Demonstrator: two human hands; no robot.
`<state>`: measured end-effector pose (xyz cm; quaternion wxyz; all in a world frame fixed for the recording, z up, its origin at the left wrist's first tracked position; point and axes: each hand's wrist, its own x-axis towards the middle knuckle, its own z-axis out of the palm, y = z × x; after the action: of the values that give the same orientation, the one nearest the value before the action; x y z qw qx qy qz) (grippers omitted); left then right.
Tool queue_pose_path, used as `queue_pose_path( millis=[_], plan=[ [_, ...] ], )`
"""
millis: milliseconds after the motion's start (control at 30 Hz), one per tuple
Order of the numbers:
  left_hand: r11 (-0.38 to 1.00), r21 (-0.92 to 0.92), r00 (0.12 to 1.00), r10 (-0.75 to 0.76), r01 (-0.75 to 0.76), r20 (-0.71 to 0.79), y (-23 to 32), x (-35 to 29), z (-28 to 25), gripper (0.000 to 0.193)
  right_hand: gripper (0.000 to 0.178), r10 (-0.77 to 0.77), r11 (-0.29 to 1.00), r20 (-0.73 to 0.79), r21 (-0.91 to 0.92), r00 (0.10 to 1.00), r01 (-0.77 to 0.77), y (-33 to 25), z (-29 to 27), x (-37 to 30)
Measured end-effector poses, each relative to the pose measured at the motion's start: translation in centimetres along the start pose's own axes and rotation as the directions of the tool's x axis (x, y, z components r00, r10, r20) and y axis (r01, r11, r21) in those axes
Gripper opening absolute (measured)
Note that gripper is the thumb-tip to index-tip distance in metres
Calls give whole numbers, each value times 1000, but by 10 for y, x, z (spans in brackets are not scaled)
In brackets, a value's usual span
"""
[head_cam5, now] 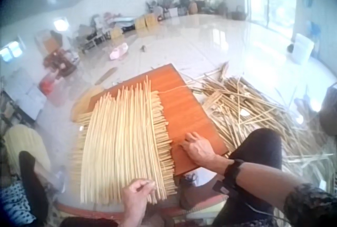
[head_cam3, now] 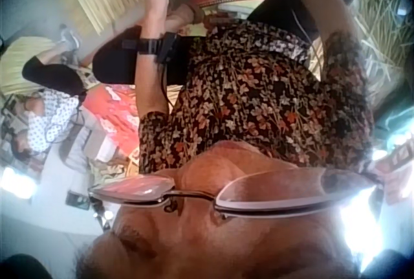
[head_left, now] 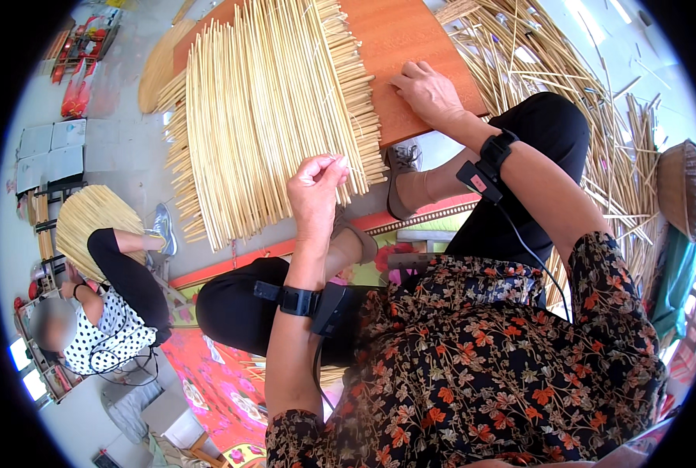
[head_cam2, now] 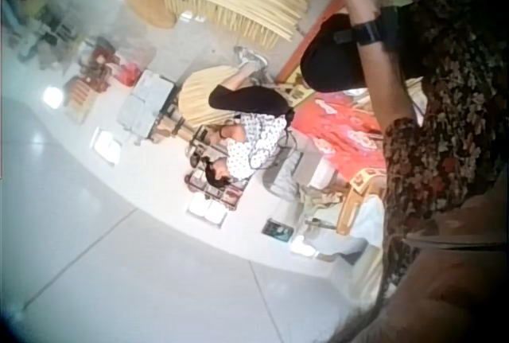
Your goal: The person weaves a bamboo mat by hand, threading a thin strip through the vertical bamboo slats. They adjust the alignment of the slats and pull the strip tight to secure the weave.
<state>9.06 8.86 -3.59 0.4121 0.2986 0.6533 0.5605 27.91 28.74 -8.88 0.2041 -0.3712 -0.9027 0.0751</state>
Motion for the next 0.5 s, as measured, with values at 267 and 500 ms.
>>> queue_pose_path(
  millis=[267, 500],
  plan=[
    [1000, 6, 1000, 13, -13, -8, 0, -2, 0, 13, 14, -7, 829, -51, 558, 999, 34, -60, -33, -15],
    [999, -38, 999, 21, -22, -27, 0, -3, 8, 17, 14, 61, 15, 582, 811, 811, -584, -117, -23, -42]
  ],
)
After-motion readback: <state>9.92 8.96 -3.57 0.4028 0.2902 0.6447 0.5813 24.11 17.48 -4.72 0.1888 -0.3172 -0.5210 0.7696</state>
